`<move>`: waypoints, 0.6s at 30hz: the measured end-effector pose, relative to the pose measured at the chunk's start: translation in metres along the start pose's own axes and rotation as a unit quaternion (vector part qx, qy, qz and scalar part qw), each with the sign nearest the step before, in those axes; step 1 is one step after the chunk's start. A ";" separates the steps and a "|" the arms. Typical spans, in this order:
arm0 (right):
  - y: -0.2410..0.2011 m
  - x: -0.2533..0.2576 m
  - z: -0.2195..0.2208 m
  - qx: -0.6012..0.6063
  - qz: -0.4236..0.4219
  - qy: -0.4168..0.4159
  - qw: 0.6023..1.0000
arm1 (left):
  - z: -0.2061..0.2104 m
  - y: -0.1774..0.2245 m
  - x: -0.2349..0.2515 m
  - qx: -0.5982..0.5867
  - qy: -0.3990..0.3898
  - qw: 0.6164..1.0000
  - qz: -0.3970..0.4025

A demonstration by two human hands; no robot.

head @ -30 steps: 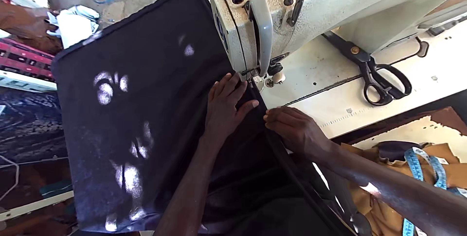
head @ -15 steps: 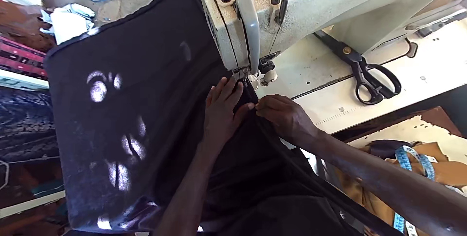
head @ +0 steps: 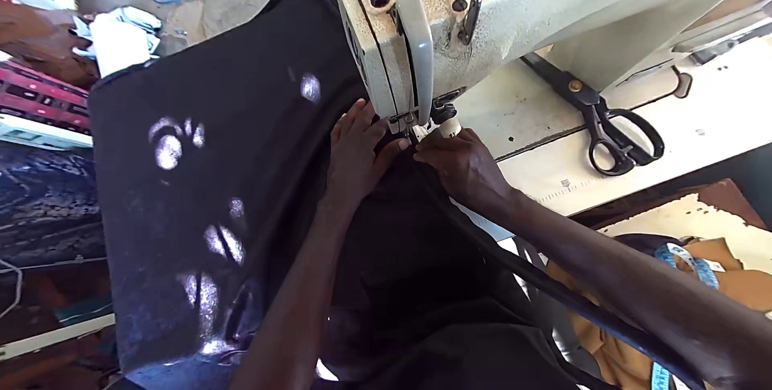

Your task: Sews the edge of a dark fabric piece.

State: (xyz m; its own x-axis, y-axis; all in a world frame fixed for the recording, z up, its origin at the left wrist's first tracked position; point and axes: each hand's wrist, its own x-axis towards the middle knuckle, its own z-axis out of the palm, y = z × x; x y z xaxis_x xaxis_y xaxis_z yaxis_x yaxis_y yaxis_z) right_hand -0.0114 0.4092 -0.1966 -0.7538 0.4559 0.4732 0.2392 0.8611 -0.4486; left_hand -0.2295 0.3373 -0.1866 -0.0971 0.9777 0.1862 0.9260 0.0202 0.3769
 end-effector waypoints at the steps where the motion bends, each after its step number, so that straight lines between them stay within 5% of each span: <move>1: 0.000 0.000 0.000 0.000 0.003 0.001 1.000 | -0.001 0.002 -0.002 -0.003 0.016 1.000 0.010; 18: -0.002 0.004 0.002 -0.014 0.065 0.008 0.998 | -0.002 0.003 -0.005 -0.013 -0.011 1.000 -0.002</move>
State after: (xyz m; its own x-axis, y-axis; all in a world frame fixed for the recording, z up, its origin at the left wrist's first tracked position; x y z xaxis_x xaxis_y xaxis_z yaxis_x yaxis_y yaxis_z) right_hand -0.0157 0.4088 -0.1955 -0.7056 0.5671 0.4249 0.3506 0.8004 -0.4862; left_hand -0.2269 0.3321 -0.1846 -0.0925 0.9818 0.1658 0.9159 0.0185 0.4009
